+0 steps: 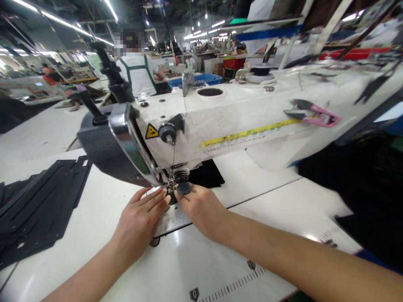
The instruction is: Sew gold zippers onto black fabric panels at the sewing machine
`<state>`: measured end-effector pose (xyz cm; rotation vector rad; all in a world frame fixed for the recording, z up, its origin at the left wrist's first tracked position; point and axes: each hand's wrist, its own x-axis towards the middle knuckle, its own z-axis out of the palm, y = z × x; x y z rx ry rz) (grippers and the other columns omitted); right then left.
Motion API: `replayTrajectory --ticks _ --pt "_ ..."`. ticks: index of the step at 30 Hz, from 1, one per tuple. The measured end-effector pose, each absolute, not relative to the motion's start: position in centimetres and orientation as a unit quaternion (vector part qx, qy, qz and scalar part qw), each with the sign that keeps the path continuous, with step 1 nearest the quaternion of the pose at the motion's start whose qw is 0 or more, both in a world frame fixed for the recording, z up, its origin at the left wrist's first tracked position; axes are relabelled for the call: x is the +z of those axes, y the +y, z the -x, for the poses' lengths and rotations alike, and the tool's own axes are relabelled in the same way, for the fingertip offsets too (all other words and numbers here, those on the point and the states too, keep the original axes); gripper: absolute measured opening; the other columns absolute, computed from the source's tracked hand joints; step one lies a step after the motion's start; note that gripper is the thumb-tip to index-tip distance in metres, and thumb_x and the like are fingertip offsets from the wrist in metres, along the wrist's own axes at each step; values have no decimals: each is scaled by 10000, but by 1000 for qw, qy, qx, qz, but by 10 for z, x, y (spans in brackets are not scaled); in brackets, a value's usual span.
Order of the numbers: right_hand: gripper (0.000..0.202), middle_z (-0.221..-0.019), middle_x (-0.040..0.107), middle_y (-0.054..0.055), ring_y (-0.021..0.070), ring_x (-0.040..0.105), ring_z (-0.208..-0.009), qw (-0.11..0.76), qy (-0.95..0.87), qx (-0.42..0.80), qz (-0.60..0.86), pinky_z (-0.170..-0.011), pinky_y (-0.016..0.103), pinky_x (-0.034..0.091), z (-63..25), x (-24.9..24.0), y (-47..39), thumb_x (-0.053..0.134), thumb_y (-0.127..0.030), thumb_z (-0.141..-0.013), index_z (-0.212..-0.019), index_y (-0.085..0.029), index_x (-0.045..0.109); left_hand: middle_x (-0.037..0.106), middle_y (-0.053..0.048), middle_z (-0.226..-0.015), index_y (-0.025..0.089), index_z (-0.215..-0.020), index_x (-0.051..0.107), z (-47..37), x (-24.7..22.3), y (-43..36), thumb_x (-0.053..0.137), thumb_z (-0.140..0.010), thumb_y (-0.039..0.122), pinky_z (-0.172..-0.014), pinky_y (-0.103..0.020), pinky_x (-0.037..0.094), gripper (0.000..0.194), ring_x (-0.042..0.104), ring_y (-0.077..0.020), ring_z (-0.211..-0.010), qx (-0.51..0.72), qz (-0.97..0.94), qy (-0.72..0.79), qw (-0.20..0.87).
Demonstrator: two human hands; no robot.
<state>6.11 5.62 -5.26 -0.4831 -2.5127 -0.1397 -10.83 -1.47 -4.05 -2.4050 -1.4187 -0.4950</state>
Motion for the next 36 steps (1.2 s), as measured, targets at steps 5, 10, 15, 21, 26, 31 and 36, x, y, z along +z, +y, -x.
replayTrajectory --ticks 5,10,15,21,26,31,36 --pt "285 -920 673 121 198 634 -838 288 -939 -37 184 -749 300 534 -60 -52 58 372 -36 -832 -949 -81 627 655 -134 -993 98 -892 610 107 -43 -13 392 -862 134 -881 -414 451 222 591 -237 -979 -186 833 -499 152" --pt "247 -935 669 120 210 633 -853 286 -940 2 186 -774 326 526 -60 -54 61 411 -35 -820 -934 -92 622 667 -117 -960 113 -868 612 108 -45 -10 405 -866 135 -875 -403 452 209 606 -229 -943 -197 825 -501 171" --pt "218 -927 673 101 202 638 -833 282 -940 8 190 -755 319 531 -59 -55 62 444 -37 -804 -905 -119 619 669 -115 -954 108 -856 610 111 -47 -9 432 -861 133 -871 -405 454 181 611 -227 -934 -206 827 -497 162" --pt "207 -932 672 105 207 637 -838 281 -942 18 186 -749 318 531 -58 -52 63 469 -15 -778 -883 -122 611 678 -102 -915 115 -827 613 111 -44 -8 410 -864 120 -876 -404 453 207 621 -215 -901 -216 825 -495 166" --pt "193 -904 672 108 214 635 -828 278 -941 18 193 -729 322 528 -53 -56 62 459 -27 -795 -869 -121 609 675 -112 -933 117 -840 613 111 -48 -7 410 -857 114 -878 -406 454 204 622 -209 -900 -229 817 -502 167" --pt "172 -952 651 77 173 606 -872 273 -941 58 191 -768 288 497 -57 -57 69 468 -118 -840 -955 -157 591 673 -105 -948 132 -828 615 115 -50 -5 427 -851 113 -874 -401 457 190 620 -200 -909 -226 815 -508 163" --pt "190 -944 602 141 284 548 -907 225 -926 -64 297 -805 449 439 -95 -41 83 568 -214 -778 -932 -107 590 667 -97 -922 140 -825 610 107 -37 -16 454 -830 85 -850 -417 464 166 620 -209 -885 -221 801 -529 172"
